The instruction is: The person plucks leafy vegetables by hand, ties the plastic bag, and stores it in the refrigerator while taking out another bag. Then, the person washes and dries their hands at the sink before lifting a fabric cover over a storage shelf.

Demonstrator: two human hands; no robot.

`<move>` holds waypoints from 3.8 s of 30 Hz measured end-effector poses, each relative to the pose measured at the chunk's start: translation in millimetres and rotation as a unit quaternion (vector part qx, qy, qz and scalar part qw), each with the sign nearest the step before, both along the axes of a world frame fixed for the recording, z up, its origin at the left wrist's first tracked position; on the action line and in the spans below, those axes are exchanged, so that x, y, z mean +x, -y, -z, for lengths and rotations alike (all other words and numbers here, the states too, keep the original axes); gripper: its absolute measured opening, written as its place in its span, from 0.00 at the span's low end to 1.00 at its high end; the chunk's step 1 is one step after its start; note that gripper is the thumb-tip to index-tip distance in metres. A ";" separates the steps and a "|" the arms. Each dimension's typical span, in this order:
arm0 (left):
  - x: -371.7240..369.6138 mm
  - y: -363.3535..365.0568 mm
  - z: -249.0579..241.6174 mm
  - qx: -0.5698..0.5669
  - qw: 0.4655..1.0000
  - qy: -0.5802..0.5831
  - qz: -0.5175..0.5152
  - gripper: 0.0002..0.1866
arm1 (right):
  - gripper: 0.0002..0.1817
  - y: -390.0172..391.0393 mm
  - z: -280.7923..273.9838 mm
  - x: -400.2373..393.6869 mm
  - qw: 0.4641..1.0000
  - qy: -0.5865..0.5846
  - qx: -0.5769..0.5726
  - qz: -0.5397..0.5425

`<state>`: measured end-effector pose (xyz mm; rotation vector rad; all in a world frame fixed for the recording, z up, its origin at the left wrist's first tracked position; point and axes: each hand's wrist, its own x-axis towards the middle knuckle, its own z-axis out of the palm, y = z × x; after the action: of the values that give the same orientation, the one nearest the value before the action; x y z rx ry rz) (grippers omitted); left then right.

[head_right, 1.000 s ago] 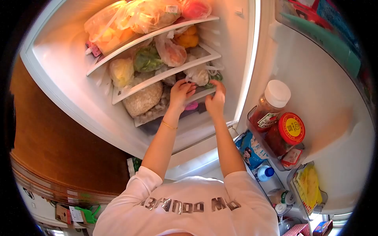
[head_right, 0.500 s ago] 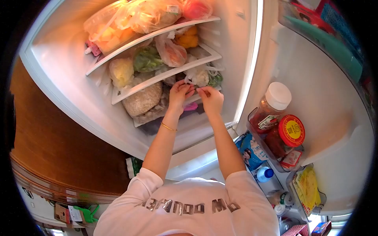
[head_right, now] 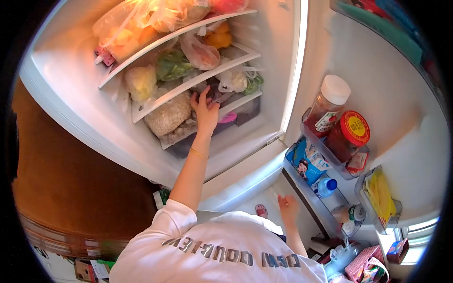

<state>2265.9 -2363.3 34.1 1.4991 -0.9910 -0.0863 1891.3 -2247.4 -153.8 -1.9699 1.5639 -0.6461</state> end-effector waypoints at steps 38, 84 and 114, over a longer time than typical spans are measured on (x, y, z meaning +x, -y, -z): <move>-68.4 -156.6 -27.3 -0.136 0.701 -0.587 0.381 0.23 | 0.39 62.5 -167.9 135.9 0.715 0.378 0.357 -0.467; -197.3 -186.3 54.7 0.009 0.794 -0.470 0.385 0.24 | 0.36 -26.8 -161.3 33.8 0.917 0.229 -0.146 -0.294; -303.6 -161.9 -92.7 0.046 0.785 -0.084 0.612 0.36 | 0.32 -52.2 -250.5 -150.9 0.890 0.362 -0.270 -0.066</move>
<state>1962.3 -2201.5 126.8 0.6705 -1.6748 -1.1863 1740.3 -2195.2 96.7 -1.8200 0.8248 -1.6631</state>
